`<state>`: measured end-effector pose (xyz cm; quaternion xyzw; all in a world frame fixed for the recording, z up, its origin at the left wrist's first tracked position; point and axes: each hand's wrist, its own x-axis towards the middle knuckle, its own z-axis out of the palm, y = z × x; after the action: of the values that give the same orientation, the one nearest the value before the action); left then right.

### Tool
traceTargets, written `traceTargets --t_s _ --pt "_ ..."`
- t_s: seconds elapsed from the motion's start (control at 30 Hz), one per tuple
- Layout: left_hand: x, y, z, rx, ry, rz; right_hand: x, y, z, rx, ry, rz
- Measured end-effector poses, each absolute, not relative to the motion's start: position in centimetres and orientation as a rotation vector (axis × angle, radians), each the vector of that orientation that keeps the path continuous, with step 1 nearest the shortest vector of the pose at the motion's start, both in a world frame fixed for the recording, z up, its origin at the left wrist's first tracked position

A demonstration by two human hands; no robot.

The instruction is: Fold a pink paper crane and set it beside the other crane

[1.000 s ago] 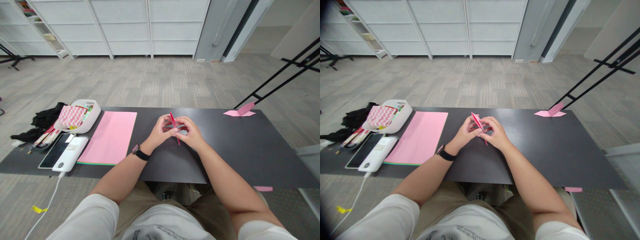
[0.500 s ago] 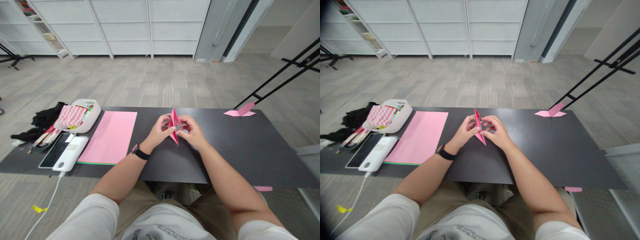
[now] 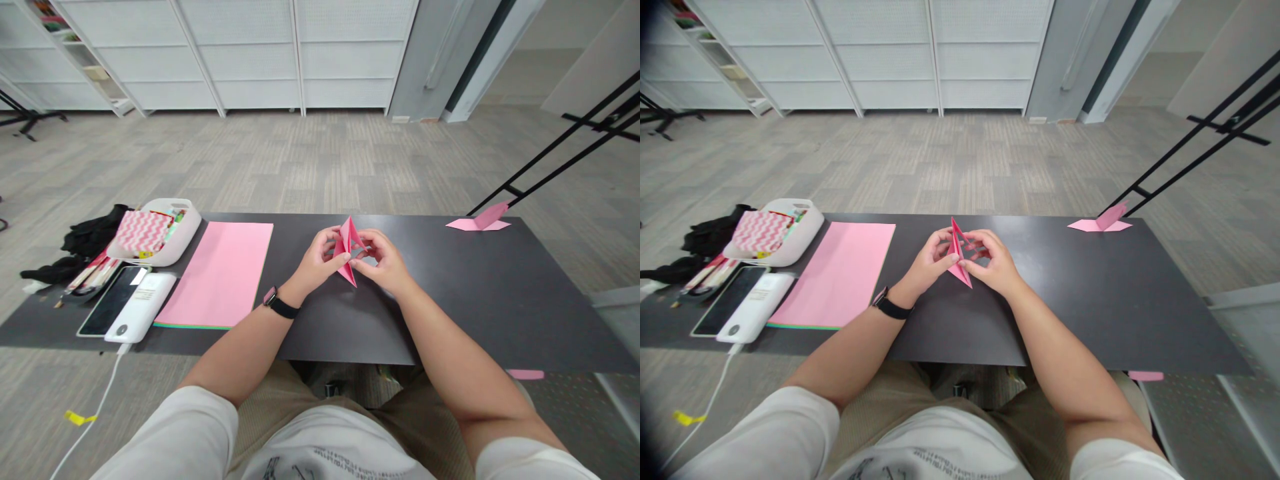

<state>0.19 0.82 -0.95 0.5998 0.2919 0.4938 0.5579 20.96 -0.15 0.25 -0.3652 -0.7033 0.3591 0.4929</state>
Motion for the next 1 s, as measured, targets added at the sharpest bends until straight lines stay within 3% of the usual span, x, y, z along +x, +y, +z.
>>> traceTargets --t_s 0.2,0.5,1.0 --pt "-0.1 0.6 -1.0 1.566 0.768 1.249 21.1 -0.2 0.1 -0.899 -1.708 0.818" --pt "-0.1 0.1 -0.6 1.835 0.881 1.310 20.8 -0.5 0.5 -1.020 -1.749 0.466" --pt "0.2 -0.5 -0.6 2.035 0.865 1.211 20.3 -0.5 0.5 -1.117 -1.716 0.416"
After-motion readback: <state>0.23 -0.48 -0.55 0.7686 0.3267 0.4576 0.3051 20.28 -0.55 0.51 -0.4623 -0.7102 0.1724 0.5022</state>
